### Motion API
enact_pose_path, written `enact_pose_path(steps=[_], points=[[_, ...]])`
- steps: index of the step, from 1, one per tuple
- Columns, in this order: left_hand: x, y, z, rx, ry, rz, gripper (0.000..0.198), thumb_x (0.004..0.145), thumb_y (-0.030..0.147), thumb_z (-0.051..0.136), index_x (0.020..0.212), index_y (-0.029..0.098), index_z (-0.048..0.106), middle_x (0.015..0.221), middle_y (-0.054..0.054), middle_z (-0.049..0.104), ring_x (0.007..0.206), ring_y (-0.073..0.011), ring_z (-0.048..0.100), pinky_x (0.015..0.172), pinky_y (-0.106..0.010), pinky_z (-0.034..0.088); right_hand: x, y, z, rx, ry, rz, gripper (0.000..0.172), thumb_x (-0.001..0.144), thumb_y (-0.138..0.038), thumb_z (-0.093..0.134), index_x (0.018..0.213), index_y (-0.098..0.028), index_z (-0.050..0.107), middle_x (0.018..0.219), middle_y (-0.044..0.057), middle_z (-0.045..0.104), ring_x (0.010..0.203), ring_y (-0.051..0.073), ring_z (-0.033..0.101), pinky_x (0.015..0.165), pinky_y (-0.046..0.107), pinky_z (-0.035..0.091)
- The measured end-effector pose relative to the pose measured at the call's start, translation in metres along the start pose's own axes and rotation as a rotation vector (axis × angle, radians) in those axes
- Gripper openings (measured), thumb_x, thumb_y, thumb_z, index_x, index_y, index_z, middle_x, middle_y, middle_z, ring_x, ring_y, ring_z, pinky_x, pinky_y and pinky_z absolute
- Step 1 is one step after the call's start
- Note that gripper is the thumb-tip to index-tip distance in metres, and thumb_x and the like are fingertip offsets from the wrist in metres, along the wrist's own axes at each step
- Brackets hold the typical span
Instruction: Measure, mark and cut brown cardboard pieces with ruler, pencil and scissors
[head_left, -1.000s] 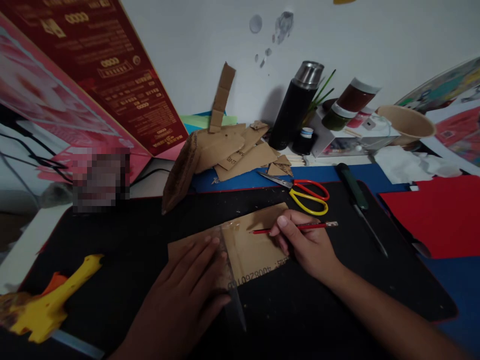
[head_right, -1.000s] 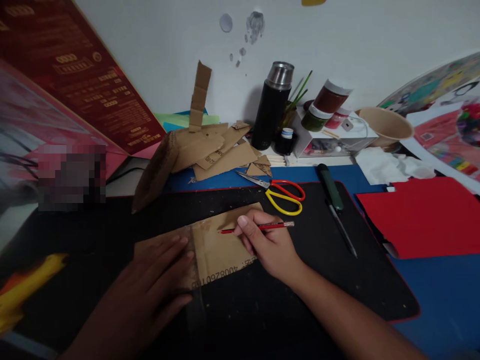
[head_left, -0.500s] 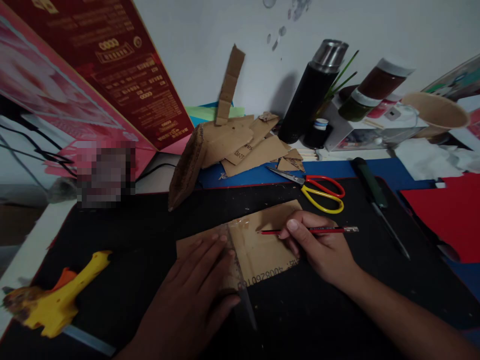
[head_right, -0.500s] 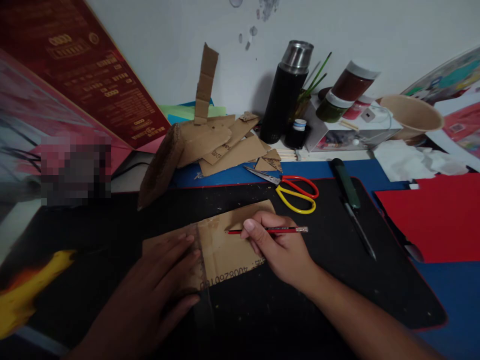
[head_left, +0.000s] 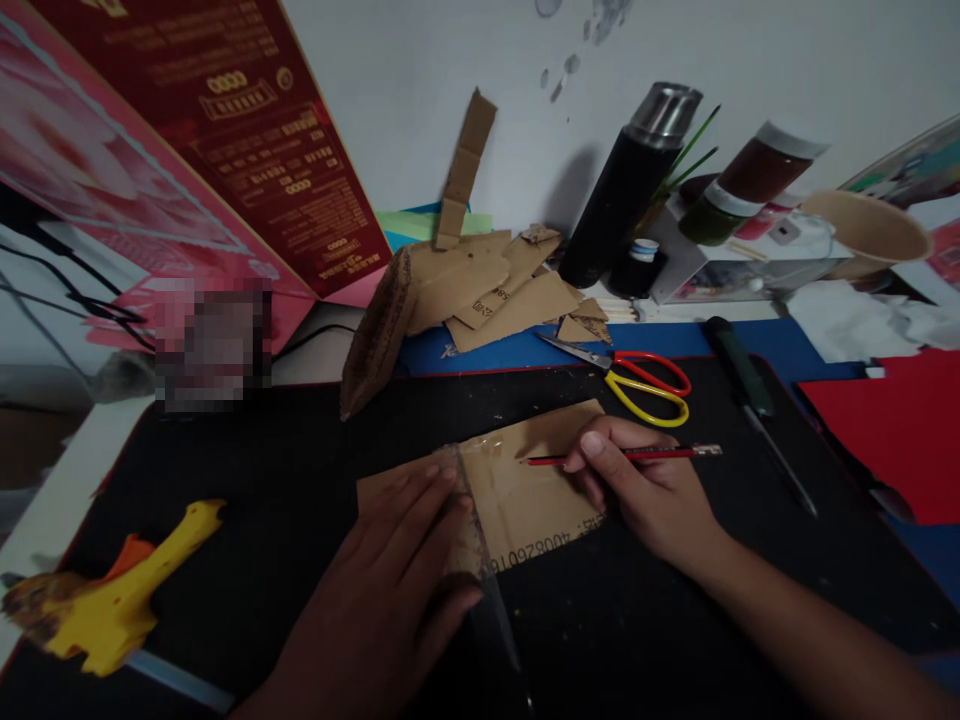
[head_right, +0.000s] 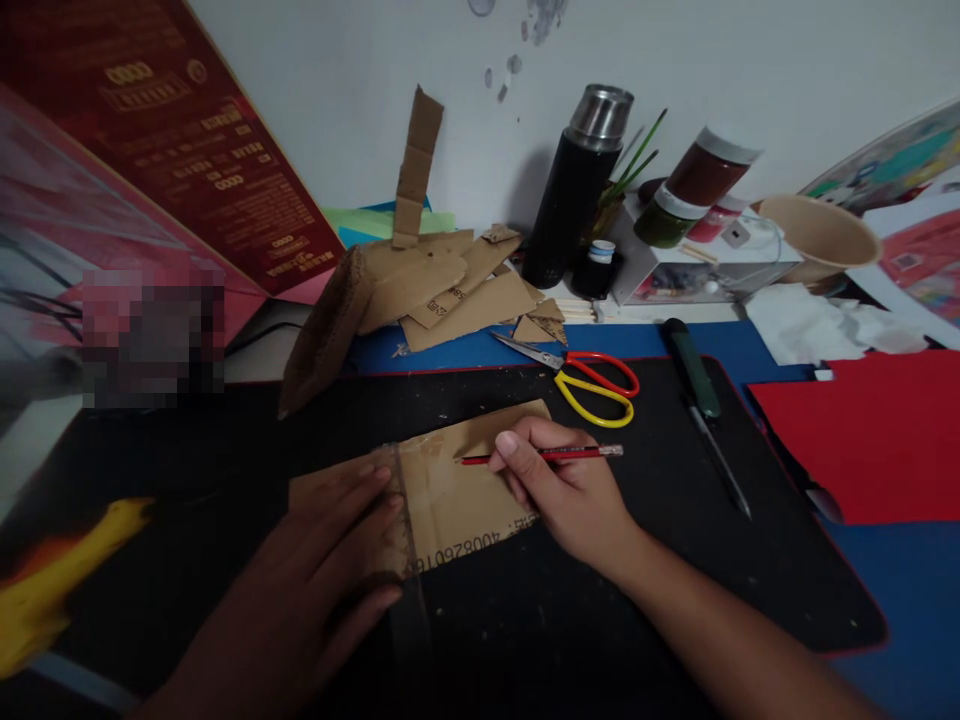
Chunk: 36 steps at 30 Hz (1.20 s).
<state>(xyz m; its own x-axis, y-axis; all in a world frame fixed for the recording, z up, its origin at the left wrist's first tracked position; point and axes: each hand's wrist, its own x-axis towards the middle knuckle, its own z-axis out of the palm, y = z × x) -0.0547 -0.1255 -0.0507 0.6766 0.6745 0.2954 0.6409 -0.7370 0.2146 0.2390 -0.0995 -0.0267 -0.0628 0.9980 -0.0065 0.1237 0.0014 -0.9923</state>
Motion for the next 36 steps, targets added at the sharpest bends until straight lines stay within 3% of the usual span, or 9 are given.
enact_pose_path(steps=[12, 24, 29, 36], points=[[0.0, -0.001, 0.0, -0.015, -0.004, 0.004, 0.045, 0.11, 0.037, 0.055, 0.15, 0.015, 0.06, 0.159, -0.016, 0.063, 0.15, -0.0347, 0.057, 0.111, -0.052, 0.059, 0.002, -0.004, 0.0, 0.046, 0.007, 0.049, 0.05, 0.106, -0.063, 0.067, 0.081, -0.02, 0.076, 0.051, -0.004, 0.057, 0.045, 0.012, 0.05, 0.045, 0.024, 0.039], [-0.001, 0.001, 0.005, -0.009, 0.029, -0.011, 0.044, 0.111, 0.039, 0.053, 0.148, 0.014, 0.06, 0.156, -0.016, 0.065, 0.148, -0.034, 0.058, 0.112, -0.05, 0.058, 0.005, -0.004, 0.008, 0.095, 0.108, 0.104, 0.049, 0.101, -0.064, 0.072, 0.08, -0.019, 0.075, 0.052, -0.004, 0.056, 0.044, 0.011, 0.049, 0.042, 0.023, 0.037], [-0.003, 0.0, 0.008, -0.033, 0.047, -0.024, 0.045, 0.111, 0.039, 0.054, 0.148, 0.015, 0.06, 0.156, -0.017, 0.065, 0.148, -0.0339, 0.058, 0.113, -0.051, 0.058, 0.004, -0.012, 0.021, 0.136, 0.166, 0.091, 0.048, 0.103, -0.062, 0.071, 0.079, -0.02, 0.074, 0.049, -0.004, 0.053, 0.043, 0.012, 0.047, 0.043, 0.024, 0.037], [-0.004, 0.0, 0.01, -0.073, 0.031, -0.038, 0.049, 0.109, 0.041, 0.058, 0.151, 0.015, 0.059, 0.16, -0.018, 0.062, 0.15, -0.0356, 0.056, 0.113, -0.053, 0.058, 0.006, -0.016, 0.058, 0.223, 0.158, 0.058, 0.045, 0.104, -0.06, 0.07, 0.079, -0.022, 0.072, 0.05, -0.005, 0.054, 0.043, 0.011, 0.046, 0.044, 0.024, 0.036]])
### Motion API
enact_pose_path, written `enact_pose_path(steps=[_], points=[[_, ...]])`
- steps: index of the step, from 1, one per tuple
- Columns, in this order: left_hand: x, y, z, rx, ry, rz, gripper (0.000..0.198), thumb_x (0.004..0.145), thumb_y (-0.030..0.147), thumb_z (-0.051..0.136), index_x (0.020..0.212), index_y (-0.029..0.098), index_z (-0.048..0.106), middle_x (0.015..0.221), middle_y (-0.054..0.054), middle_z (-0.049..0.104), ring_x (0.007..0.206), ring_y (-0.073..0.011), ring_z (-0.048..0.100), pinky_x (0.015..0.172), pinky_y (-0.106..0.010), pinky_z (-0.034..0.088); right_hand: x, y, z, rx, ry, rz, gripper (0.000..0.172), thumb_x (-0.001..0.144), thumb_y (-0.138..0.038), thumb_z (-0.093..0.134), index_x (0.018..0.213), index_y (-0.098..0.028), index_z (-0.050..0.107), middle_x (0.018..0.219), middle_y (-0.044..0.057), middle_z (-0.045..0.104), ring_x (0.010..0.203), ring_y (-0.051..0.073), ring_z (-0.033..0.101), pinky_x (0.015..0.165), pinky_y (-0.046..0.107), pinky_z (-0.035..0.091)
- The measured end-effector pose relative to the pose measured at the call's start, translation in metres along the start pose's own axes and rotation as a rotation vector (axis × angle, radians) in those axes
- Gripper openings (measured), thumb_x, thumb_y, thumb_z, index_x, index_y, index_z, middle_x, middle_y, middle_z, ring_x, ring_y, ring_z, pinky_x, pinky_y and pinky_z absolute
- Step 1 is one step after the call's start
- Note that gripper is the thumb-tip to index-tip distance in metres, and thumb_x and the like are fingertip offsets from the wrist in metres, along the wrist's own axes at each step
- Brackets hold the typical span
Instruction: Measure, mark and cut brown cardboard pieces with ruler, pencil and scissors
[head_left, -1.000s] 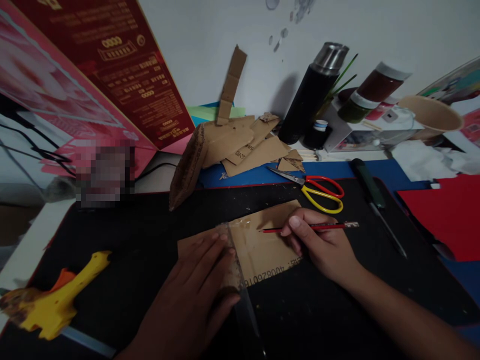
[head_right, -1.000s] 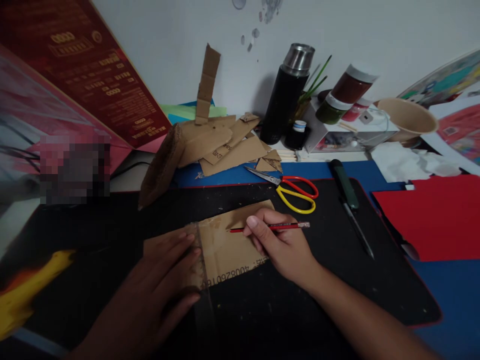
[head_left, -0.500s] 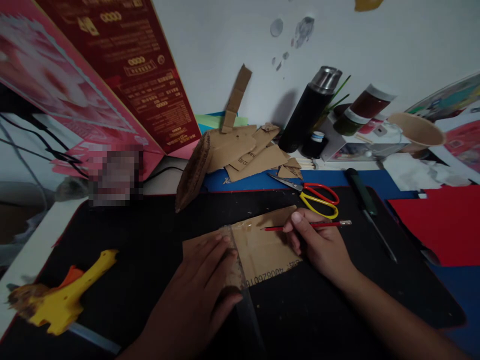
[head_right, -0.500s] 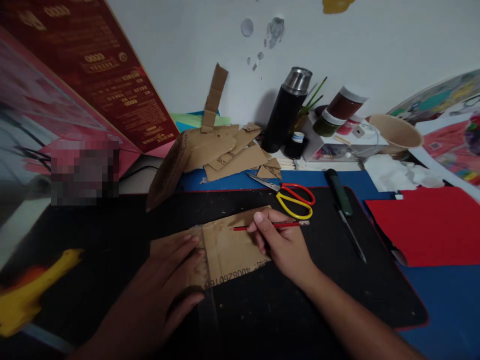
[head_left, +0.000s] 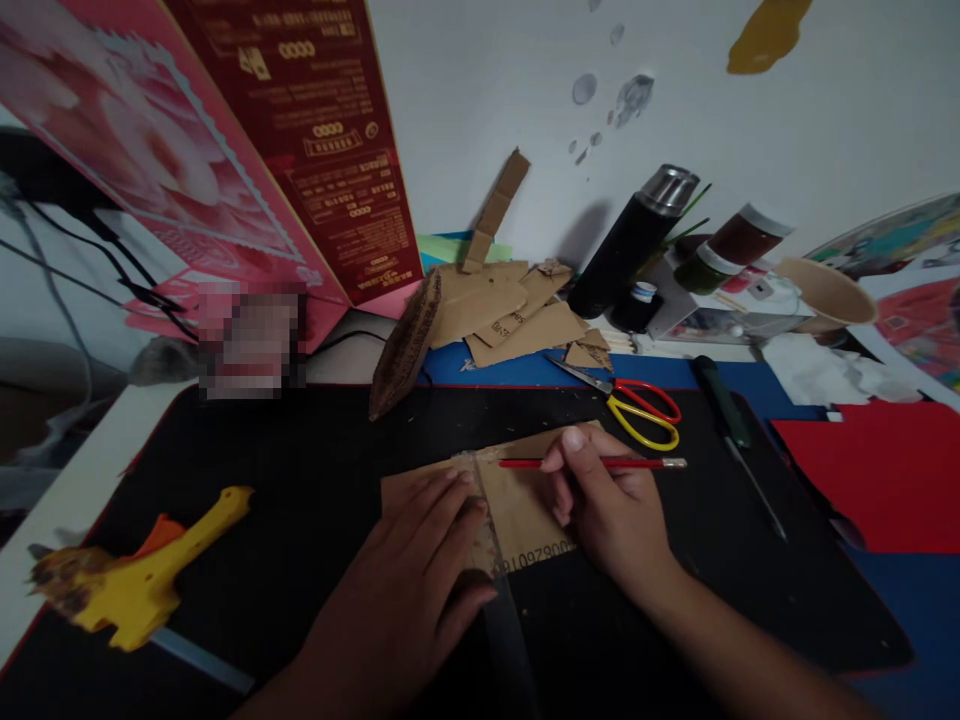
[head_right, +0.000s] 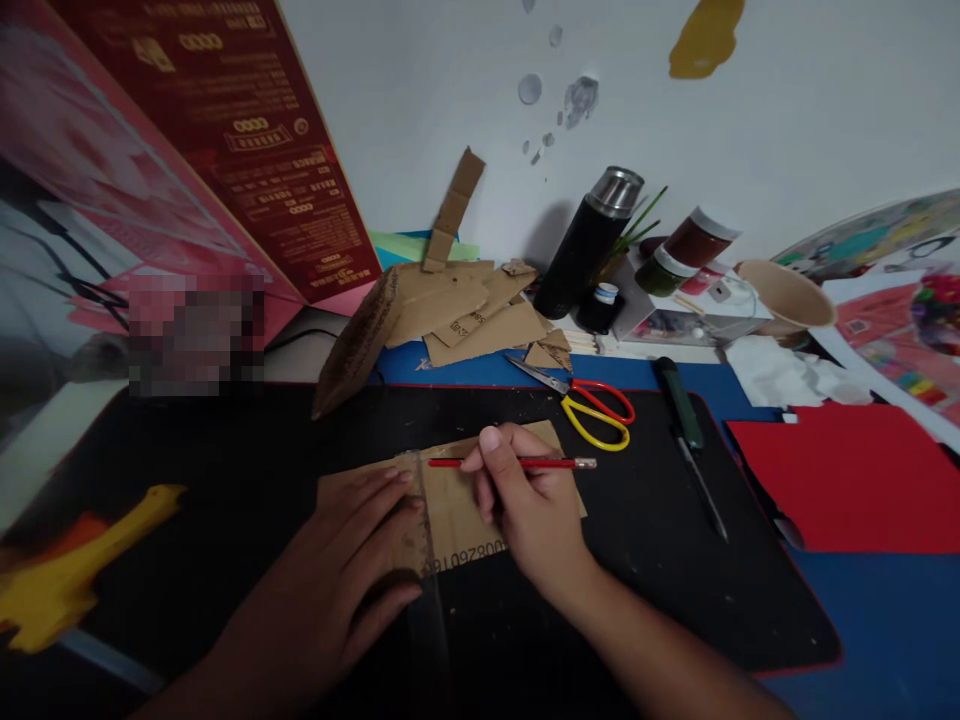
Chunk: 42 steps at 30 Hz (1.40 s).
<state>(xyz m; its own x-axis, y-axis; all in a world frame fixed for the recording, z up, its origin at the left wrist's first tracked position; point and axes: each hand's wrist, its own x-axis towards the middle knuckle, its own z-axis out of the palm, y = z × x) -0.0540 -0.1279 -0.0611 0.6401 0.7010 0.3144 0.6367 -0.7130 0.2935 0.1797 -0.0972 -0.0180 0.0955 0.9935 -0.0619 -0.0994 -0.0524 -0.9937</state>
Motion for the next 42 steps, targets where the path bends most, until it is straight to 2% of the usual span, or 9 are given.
enact_pose_path(steps=[3, 9, 19, 23, 42], points=[[0.0, 0.001, 0.0, -0.011, 0.003, -0.004, 0.047, 0.109, 0.039, 0.058, 0.15, 0.016, 0.06, 0.159, -0.017, 0.062, 0.149, -0.0348, 0.057, 0.115, -0.052, 0.056, 0.001, 0.009, 0.004, 0.021, 0.018, -0.003, 0.045, 0.104, -0.061, 0.07, 0.08, -0.023, 0.071, 0.049, -0.005, 0.053, 0.043, 0.011, 0.046, 0.044, 0.025, 0.036], [0.002, 0.002, -0.002, -0.016, 0.011, -0.01, 0.046, 0.109, 0.039, 0.058, 0.148, 0.014, 0.062, 0.157, -0.017, 0.064, 0.15, -0.0339, 0.056, 0.116, -0.05, 0.055, 0.001, 0.011, -0.007, 0.064, 0.072, -0.002, 0.042, 0.104, -0.058, 0.072, 0.081, -0.022, 0.073, 0.048, -0.005, 0.052, 0.04, 0.011, 0.047, 0.042, 0.024, 0.034], [0.002, 0.003, -0.005, -0.015, -0.006, -0.016, 0.045, 0.108, 0.035, 0.06, 0.148, 0.014, 0.061, 0.157, -0.016, 0.064, 0.15, -0.034, 0.056, 0.118, -0.05, 0.054, -0.002, 0.011, -0.008, -0.017, 0.031, 0.015, 0.044, 0.104, -0.06, 0.071, 0.081, -0.023, 0.072, 0.049, -0.005, 0.052, 0.042, 0.012, 0.047, 0.041, 0.025, 0.038], [0.002, 0.003, -0.005, -0.005, -0.013, -0.008, 0.045, 0.11, 0.037, 0.056, 0.148, 0.013, 0.06, 0.157, -0.017, 0.064, 0.149, -0.0347, 0.056, 0.114, -0.052, 0.057, -0.003, 0.011, -0.008, -0.038, 0.017, 0.022, 0.043, 0.104, -0.06, 0.071, 0.08, -0.023, 0.073, 0.05, -0.004, 0.054, 0.044, 0.013, 0.048, 0.042, 0.025, 0.038], [0.002, 0.003, -0.007, -0.007, -0.01, -0.01, 0.045, 0.111, 0.037, 0.054, 0.149, 0.013, 0.059, 0.158, -0.017, 0.062, 0.152, -0.035, 0.054, 0.116, -0.052, 0.055, -0.004, 0.006, -0.008, -0.061, -0.029, 0.042, 0.043, 0.103, -0.062, 0.072, 0.081, -0.025, 0.075, 0.051, -0.004, 0.055, 0.044, 0.012, 0.048, 0.043, 0.027, 0.034]])
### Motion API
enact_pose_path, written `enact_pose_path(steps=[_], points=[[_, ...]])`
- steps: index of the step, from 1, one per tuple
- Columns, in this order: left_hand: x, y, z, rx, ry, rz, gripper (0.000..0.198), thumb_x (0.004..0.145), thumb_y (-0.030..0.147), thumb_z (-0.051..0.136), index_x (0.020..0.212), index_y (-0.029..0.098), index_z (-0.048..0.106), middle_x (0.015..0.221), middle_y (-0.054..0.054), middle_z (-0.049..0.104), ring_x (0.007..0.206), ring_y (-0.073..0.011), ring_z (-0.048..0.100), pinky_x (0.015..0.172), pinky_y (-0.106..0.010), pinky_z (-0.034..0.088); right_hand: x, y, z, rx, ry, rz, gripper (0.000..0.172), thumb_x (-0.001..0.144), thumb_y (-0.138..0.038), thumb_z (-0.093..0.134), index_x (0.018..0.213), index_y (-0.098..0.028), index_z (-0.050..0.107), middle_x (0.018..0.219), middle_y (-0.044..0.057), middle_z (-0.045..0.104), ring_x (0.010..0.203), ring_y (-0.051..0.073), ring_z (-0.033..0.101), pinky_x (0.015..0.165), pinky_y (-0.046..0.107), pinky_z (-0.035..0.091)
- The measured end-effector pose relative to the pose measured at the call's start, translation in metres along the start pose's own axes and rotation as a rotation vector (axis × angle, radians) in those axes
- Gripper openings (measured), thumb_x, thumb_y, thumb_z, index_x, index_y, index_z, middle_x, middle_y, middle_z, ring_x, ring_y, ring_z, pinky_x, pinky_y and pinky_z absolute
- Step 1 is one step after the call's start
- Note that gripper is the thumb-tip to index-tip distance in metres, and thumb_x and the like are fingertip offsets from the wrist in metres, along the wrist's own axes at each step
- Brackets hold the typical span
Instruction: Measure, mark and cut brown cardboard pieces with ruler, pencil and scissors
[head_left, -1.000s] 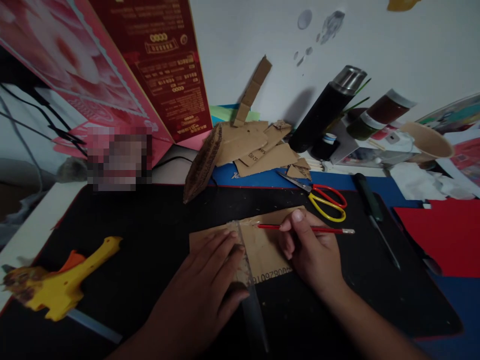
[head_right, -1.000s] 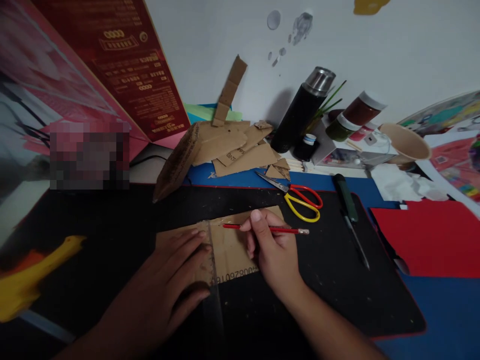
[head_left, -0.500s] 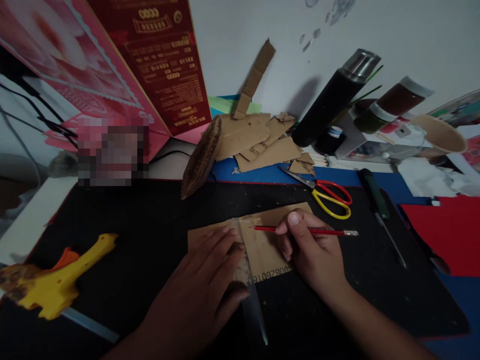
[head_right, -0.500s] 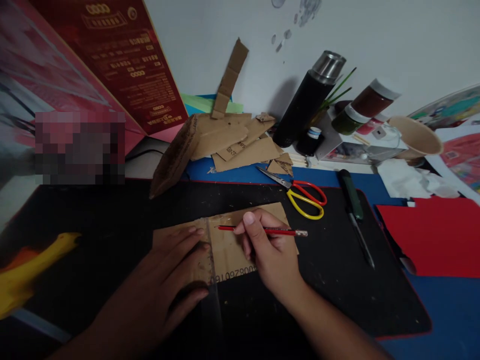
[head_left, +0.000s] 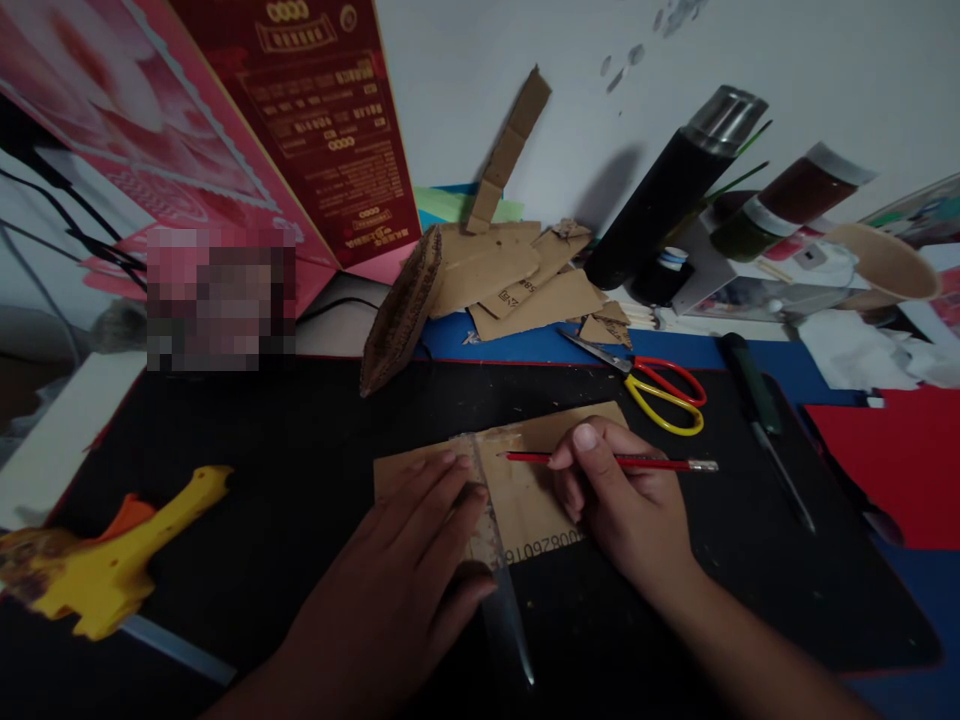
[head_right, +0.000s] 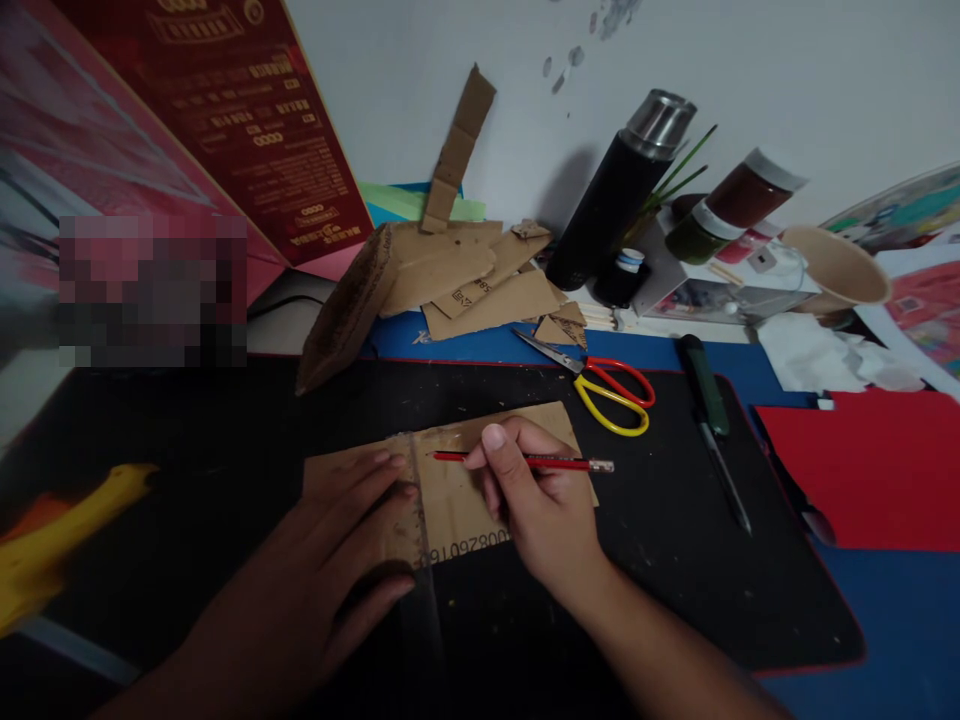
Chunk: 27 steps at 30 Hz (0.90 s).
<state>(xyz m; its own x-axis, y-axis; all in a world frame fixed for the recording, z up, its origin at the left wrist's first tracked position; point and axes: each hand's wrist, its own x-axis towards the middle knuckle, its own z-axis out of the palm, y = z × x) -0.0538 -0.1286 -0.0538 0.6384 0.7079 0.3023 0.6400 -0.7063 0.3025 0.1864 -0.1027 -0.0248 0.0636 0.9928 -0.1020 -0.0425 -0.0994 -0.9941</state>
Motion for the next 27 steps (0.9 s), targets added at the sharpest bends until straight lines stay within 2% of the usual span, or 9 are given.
enact_pose_path(steps=[13, 27], points=[[0.0001, 0.0003, -0.0009, 0.028, -0.004, 0.012, 0.044, 0.114, 0.038, 0.049, 0.148, 0.012, 0.058, 0.159, -0.017, 0.061, 0.152, -0.0338, 0.053, 0.116, -0.051, 0.056, -0.0008, -0.0017, -0.0002, 0.004, -0.021, -0.037, 0.042, 0.105, -0.057, 0.071, 0.08, -0.024, 0.077, 0.051, -0.003, 0.056, 0.044, 0.01, 0.047, 0.041, 0.025, 0.032], [-0.0002, -0.0011, -0.0001, 0.001, 0.002, 0.016, 0.046, 0.11, 0.036, 0.057, 0.149, 0.012, 0.059, 0.159, -0.018, 0.061, 0.153, -0.0345, 0.052, 0.119, -0.051, 0.054, -0.0022, 0.0002, -0.0007, -0.004, -0.019, -0.04, 0.041, 0.105, -0.057, 0.072, 0.081, -0.024, 0.077, 0.052, -0.004, 0.056, 0.045, 0.011, 0.049, 0.043, 0.025, 0.036]])
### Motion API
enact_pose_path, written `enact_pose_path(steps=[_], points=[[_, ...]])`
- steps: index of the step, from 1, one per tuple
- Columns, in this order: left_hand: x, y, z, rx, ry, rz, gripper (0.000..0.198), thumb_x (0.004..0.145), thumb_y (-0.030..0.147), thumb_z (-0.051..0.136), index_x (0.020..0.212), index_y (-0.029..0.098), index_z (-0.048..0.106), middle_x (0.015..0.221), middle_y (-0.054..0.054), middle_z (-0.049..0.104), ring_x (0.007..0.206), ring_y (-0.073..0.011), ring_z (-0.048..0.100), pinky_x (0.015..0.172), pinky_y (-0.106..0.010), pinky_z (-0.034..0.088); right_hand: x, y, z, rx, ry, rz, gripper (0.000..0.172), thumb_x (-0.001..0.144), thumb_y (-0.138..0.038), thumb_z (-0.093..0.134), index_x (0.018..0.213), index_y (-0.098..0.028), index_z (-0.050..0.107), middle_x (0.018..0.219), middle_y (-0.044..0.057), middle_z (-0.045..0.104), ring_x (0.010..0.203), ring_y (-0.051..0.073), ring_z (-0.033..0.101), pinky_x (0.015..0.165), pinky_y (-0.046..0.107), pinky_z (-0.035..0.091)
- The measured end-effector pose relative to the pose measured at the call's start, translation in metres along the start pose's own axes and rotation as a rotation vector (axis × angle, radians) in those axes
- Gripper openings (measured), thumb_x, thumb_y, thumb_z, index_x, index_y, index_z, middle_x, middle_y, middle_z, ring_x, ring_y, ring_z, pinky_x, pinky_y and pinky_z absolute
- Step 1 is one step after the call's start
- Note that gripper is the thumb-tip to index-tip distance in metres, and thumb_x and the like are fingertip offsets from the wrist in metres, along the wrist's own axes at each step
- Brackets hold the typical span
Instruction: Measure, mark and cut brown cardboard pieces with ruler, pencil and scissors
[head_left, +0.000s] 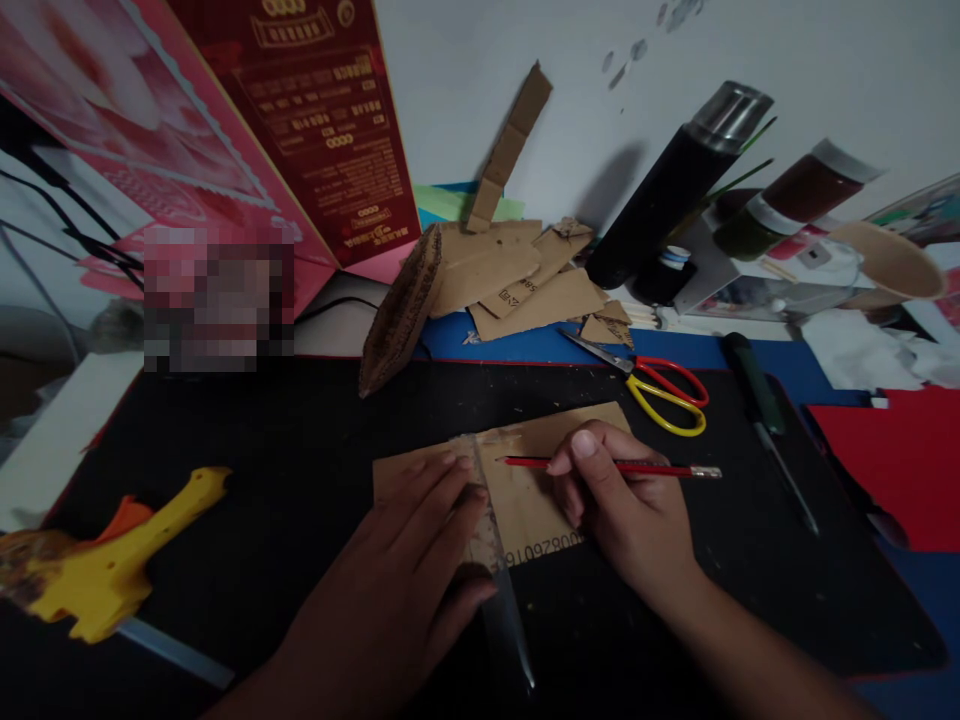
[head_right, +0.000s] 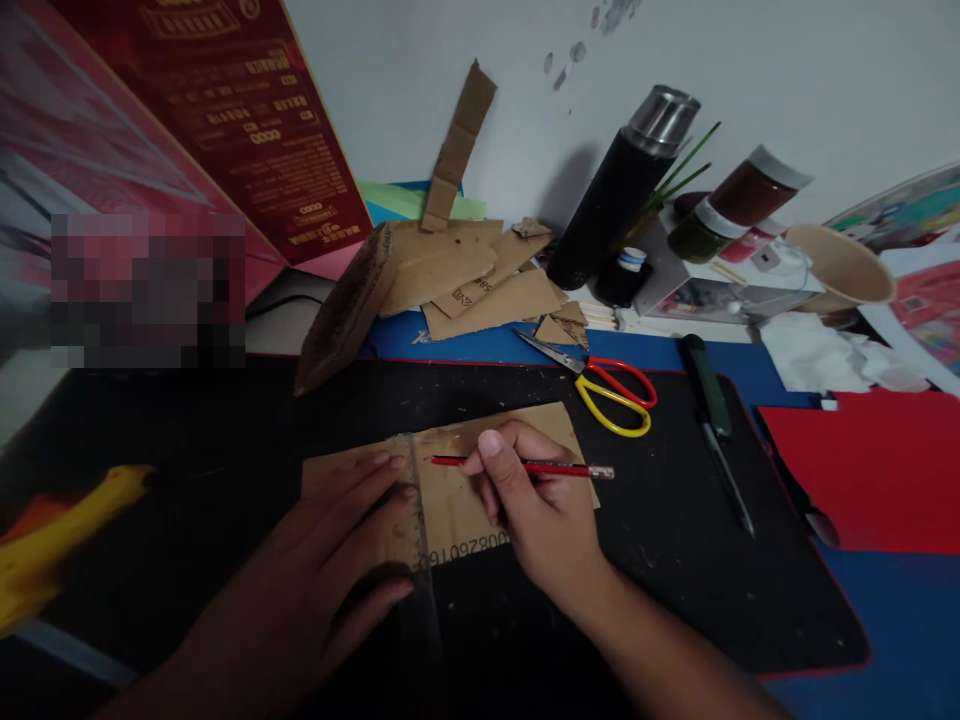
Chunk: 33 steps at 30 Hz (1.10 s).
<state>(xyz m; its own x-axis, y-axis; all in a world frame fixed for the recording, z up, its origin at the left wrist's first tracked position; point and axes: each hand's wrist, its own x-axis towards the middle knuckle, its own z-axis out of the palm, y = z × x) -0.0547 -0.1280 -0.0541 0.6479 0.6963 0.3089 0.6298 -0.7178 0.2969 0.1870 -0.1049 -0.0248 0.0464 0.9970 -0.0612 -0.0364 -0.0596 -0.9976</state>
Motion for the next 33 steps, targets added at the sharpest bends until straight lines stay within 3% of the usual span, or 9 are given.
enact_pose_path(steps=[14, 21, 28, 33], points=[[0.0013, 0.0, -0.0016, 0.016, -0.004, -0.001, 0.043, 0.113, 0.036, 0.049, 0.148, 0.014, 0.06, 0.157, -0.016, 0.063, 0.151, -0.0327, 0.055, 0.116, -0.05, 0.056, 0.0033, -0.0027, -0.0055, 0.026, 0.072, 0.022, 0.043, 0.103, -0.058, 0.073, 0.079, -0.023, 0.075, 0.049, -0.004, 0.055, 0.041, 0.011, 0.047, 0.039, 0.023, 0.037], [-0.001, -0.0012, -0.0004, -0.014, -0.003, -0.002, 0.045, 0.111, 0.036, 0.054, 0.149, 0.012, 0.059, 0.16, -0.018, 0.061, 0.151, -0.0345, 0.054, 0.115, -0.051, 0.057, 0.006, -0.0025, -0.009, 0.049, 0.1, -0.01, 0.04, 0.104, -0.055, 0.074, 0.08, -0.022, 0.076, 0.05, -0.004, 0.055, 0.043, 0.011, 0.049, 0.04, 0.022, 0.038], [0.0007, -0.0016, -0.0013, -0.017, -0.008, 0.003, 0.045, 0.111, 0.036, 0.054, 0.149, 0.012, 0.06, 0.159, -0.018, 0.062, 0.151, -0.0343, 0.055, 0.117, -0.051, 0.057, 0.004, -0.0034, -0.0073, 0.011, 0.054, 0.009, 0.04, 0.105, -0.055, 0.072, 0.08, -0.023, 0.076, 0.05, -0.004, 0.055, 0.043, 0.012, 0.048, 0.041, 0.024, 0.036], [0.0017, -0.0009, -0.0031, -0.004, -0.017, 0.003, 0.045, 0.111, 0.034, 0.053, 0.15, 0.012, 0.058, 0.159, -0.018, 0.062, 0.151, -0.0346, 0.056, 0.115, -0.052, 0.058, 0.0006, -0.0057, -0.0055, -0.131, -0.055, -0.038, 0.044, 0.109, -0.053, 0.066, 0.08, -0.021, 0.076, 0.052, -0.003, 0.057, 0.046, 0.012, 0.05, 0.045, 0.025, 0.037]])
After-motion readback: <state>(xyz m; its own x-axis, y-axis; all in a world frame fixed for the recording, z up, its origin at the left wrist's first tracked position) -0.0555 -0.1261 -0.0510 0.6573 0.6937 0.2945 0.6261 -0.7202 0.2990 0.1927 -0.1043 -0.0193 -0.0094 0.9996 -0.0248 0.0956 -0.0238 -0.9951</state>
